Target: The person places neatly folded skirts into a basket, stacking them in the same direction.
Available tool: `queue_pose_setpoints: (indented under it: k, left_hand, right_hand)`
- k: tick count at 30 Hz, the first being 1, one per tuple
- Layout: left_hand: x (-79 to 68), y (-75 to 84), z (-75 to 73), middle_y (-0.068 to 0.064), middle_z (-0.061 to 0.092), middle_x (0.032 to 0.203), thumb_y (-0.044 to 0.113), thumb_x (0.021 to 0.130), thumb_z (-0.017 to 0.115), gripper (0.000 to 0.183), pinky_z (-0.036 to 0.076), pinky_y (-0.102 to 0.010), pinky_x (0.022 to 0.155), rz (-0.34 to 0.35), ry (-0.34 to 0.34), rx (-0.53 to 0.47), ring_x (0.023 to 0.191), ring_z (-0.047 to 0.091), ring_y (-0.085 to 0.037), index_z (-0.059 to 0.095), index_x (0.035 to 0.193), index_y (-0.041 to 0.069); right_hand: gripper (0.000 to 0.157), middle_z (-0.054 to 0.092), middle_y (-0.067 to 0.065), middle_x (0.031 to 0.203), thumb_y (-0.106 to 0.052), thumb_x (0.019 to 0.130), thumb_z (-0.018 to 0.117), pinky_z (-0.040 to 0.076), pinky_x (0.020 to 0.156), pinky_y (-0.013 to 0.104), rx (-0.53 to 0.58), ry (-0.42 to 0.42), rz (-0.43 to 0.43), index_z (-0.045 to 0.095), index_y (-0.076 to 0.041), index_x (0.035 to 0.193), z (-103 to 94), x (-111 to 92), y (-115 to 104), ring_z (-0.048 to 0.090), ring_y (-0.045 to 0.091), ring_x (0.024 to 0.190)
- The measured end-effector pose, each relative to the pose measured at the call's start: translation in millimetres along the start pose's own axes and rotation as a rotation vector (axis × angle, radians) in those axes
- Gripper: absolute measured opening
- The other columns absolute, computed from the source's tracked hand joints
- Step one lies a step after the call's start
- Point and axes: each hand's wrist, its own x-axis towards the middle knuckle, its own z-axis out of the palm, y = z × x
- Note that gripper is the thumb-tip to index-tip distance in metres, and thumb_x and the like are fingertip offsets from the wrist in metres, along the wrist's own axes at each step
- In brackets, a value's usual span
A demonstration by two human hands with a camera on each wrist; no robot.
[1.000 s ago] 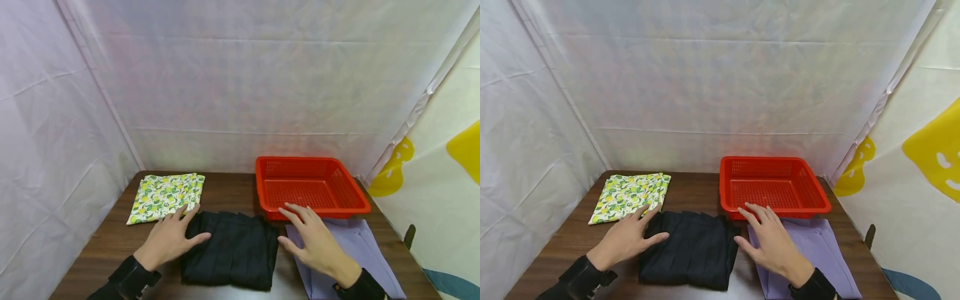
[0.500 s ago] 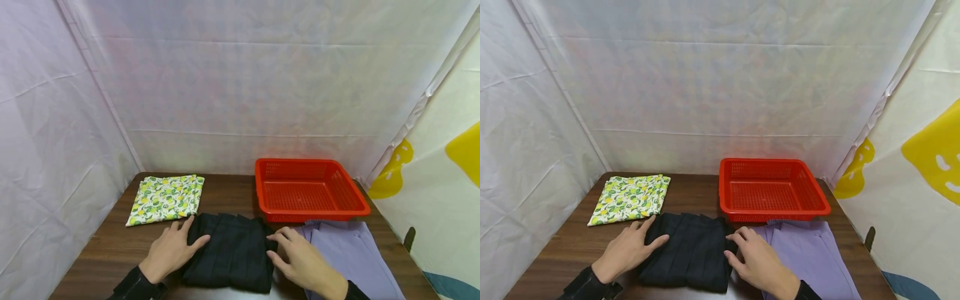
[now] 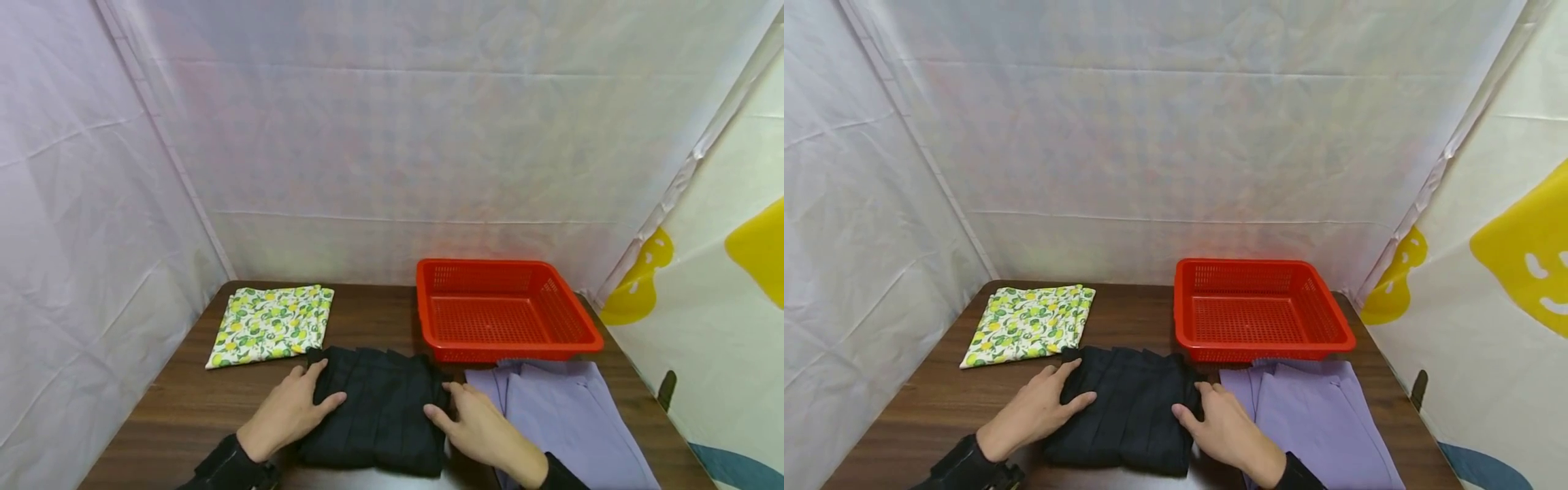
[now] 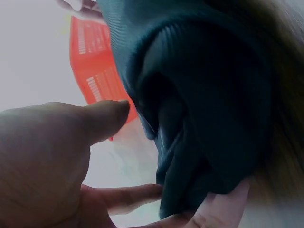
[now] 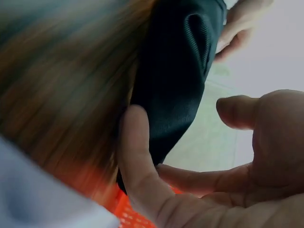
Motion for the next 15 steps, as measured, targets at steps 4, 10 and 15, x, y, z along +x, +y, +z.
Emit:
queue_pose_setpoints:
  k: [4, 10, 15]
  left_hand:
    - [-0.2, 3.6, 3.6, -0.04, 0.062, 0.158, 0.053, 0.107, 0.084, 0.086, 0.063, -0.073, 0.104, 0.012, -0.016, -0.024, 0.133, 0.072, -0.058, 0.055, 0.171, 0.003]
    - [0.4, 8.7, 4.7, -0.038, 0.059, 0.166, 0.042, 0.108, 0.085, 0.079, 0.058, -0.075, 0.116, 0.037, -0.03, -0.087, 0.148, 0.065, -0.057, 0.055, 0.171, 0.004]
    - [1.2, 10.5, 4.4, -0.034, 0.055, 0.173, 0.034, 0.11, 0.084, 0.078, 0.05, -0.075, 0.126, 0.053, -0.049, -0.14, 0.158, 0.057, -0.056, 0.051, 0.173, 0.003]
  right_hand:
    - [0.076, 0.081, 0.023, 0.131, -0.048, 0.108, 0.083, 0.064, 0.104, 0.065, 0.067, -0.053, 0.032, 0.066, 0.012, 0.153, 0.9, 4, -4, 0.078, 0.038, 0.123]
    - [0.085, 0.071, 0.033, 0.153, -0.043, 0.105, 0.087, 0.057, 0.117, 0.072, 0.175, -0.087, 0.087, 0.056, 0.011, 0.163, 5.5, 9, -10, 0.071, 0.047, 0.142]
    - [0.095, 0.062, 0.035, 0.166, -0.041, 0.101, 0.092, 0.048, 0.127, 0.075, 0.238, -0.09, 0.134, 0.048, 0.006, 0.171, 11.2, 16, -14, 0.062, 0.051, 0.153]
